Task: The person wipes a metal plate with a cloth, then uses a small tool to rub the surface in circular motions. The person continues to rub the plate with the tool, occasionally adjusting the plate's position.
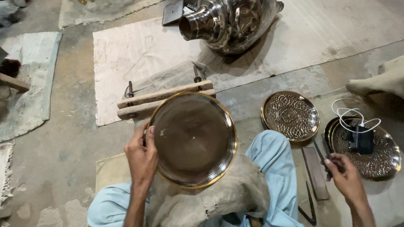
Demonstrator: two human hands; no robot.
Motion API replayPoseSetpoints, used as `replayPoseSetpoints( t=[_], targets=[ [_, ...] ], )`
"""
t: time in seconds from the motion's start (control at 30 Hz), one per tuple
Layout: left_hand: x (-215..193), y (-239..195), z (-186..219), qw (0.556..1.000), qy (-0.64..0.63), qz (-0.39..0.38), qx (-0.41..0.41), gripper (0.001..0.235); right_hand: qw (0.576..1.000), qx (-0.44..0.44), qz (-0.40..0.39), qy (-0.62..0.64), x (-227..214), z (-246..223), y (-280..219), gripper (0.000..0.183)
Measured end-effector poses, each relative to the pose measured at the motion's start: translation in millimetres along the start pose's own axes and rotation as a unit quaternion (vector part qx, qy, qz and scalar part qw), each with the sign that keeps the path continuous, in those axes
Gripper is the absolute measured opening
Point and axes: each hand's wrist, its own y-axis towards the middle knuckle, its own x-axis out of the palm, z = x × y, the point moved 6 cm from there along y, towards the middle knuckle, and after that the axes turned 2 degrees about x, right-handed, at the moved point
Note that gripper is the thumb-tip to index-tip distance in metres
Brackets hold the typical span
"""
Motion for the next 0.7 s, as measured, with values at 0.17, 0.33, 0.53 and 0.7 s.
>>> replayPoseSetpoints(
  t=[0.17, 0.33, 0.53, 0.7],
  targets=[
    [14, -2, -28, 0.999, -0.013, -0.031, 0.006, 0.035, 0.993, -0.060, -0.053, 0.084, 5, -119, -16, 0.031],
    [-7, -9, -16, 0.990, 0.117, -0.042, 0.058, 0.030, 0.954, -0.155, -0.123, -0.226, 43, -258, -53, 0.030],
    [-16, -23, 41, 0.981, -0.040, -0.095, 0.164, 0.019, 0.844, -0.356, -0.324, -0.237, 126, -378, -117, 0.029],
    [18, -34, 73, 0.913, -0.133, -0.276, 0.268, 0.022, 0.767, -0.467, -0.364, -0.246, 175, -419, -152, 0.023]
  ],
)
